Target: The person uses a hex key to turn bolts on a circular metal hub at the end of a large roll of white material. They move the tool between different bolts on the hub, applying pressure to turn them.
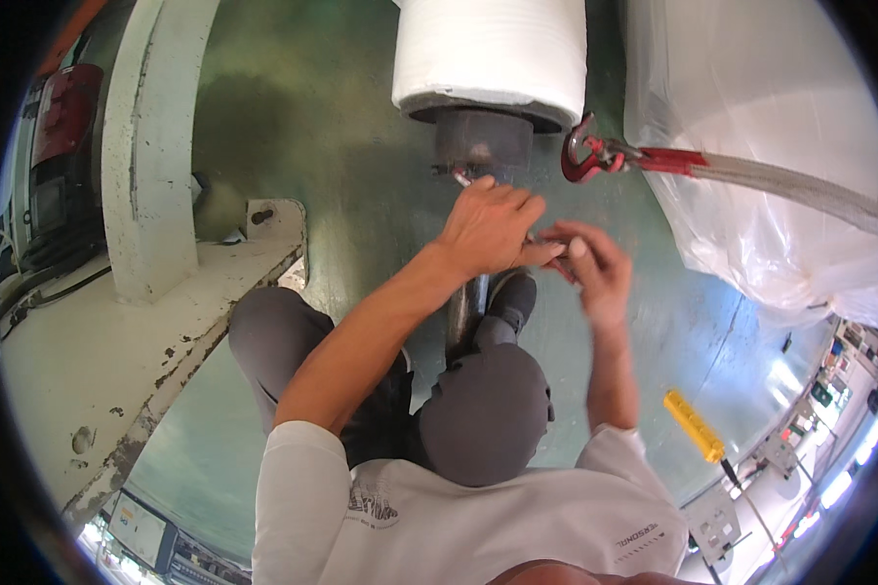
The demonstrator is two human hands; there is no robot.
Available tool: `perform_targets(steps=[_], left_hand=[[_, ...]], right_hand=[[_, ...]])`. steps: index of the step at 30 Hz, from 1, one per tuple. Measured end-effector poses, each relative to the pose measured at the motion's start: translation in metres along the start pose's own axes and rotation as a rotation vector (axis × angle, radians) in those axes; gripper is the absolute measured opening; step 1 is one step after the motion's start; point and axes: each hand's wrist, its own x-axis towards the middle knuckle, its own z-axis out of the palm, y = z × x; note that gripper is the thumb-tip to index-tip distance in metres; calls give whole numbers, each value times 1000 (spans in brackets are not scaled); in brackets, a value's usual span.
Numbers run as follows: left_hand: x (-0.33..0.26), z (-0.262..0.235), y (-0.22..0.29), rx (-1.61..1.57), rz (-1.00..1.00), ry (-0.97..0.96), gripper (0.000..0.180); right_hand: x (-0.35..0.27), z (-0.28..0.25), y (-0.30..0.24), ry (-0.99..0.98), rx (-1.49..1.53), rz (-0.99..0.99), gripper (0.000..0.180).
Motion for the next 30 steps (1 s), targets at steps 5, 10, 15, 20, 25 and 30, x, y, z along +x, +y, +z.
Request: perform_targets(steps=[5,10,15,20,25,30], left_hand=[[-5,1,-4,54,49,135,34],[12,16,20,-8,75,291,24],[12,28,23,-133,154,297,19],[16,28,24,-217,137,257,18],[20,26,27,-174,123,193,20],[16,32,27,-206,123,157,19]], right_hand=[[-3,62,21,662,398,-508,43],[2,55,17,706,620,-495,47],[12,63,20,838,436,-595,35],[12,54,27,742,483,-717,29],[8,41,33,579,623,-630,31],[3,31,33,579,687,-489,39]])
